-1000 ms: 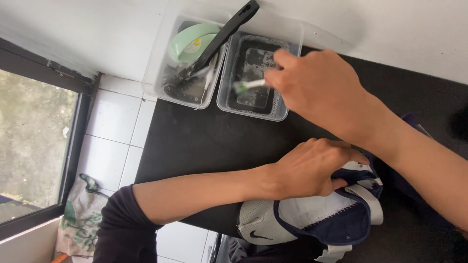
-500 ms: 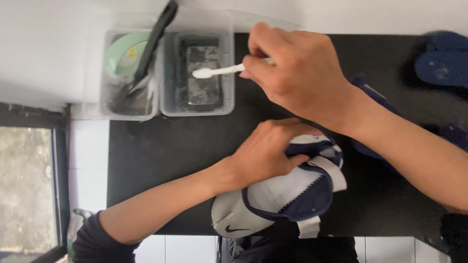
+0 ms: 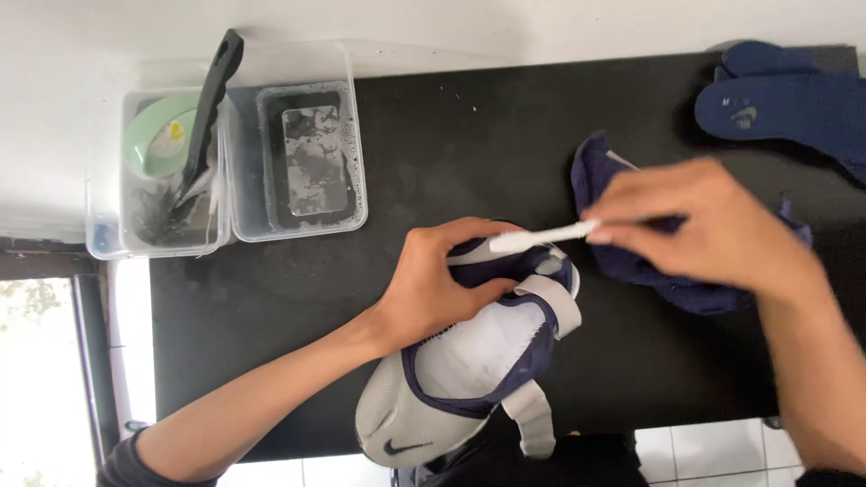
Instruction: Cleaning the upper and interior parts of a shoe using a toothbrush and cleaning solution.
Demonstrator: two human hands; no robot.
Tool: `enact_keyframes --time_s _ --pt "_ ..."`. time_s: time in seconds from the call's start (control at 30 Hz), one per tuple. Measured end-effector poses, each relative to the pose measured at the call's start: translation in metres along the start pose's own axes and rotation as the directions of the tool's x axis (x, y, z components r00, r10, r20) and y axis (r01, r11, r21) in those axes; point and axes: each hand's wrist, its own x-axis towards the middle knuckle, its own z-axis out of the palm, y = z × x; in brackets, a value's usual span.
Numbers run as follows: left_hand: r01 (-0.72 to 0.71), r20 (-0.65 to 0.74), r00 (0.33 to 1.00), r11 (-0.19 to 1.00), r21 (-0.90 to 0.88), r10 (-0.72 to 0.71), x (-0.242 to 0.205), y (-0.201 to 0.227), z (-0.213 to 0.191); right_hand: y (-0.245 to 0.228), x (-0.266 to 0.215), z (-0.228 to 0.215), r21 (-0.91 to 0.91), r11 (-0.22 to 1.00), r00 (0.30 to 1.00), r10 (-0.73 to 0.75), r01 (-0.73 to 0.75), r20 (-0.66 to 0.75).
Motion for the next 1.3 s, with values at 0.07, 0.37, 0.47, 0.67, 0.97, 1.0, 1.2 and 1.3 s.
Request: enact_keyframes --time_s 0.07,0.37,0.47,0.67,0.97,1.0,1.2,1.3 --pt "-0.014 -0.071 0.997 0.999 -0.03 0.012 -0.001 0.001 0.004 0.002 -0.009 0.008 0.002 1.0 1.0 -0.007 0.007 0.014" --pt "0.009 -0.232 0.973 1.0 0.004 -0.008 -0.01 -0.001 0.014 0.016 -0.009 0.005 -0.202 0.979 0.994 -0.036 0.015 -0.1" --pt "-0.069 -0.225 0.971 0.995 0.07 0.083 -0.012 -0.003 0.018 0.012 -0.006 0.017 -0.26 0.962 0.99 -0.111 0.087 -0.082" --pt "-0.153 -0.192 0.967 0.984 0.092 0.168 -0.013 -0.007 0.022 0.006 -0.003 0.005 -0.367 0.93 0.999 -0.025 0.01 -0.035" --pt "-0.211 -0.104 0.971 0.975 0.07 0.217 -0.012 -0.005 0.018 -0.002 -0.001 0.003 -0.353 0.935 0.999 -0.047 0.044 0.0" --pt "-0.215 -0.123 0.967 0.974 0.073 0.223 -0.012 -0.006 0.019 -0.012 0.005 0.012 -0.342 0.932 0.989 -0.145 0.124 -0.036" --pt "-0.188 -0.144 0.969 0.978 0.088 0.199 -0.013 -0.005 0.018 0.002 -0.014 0.001 -0.35 0.93 0.991 0.078 -0.111 -0.108" --pt "-0.234 -0.152 0.955 0.962 0.139 0.254 -0.009 -0.005 0.016 -0.003 -0.012 -0.003 -0.447 0.892 0.993 0.012 -0.063 -0.115"
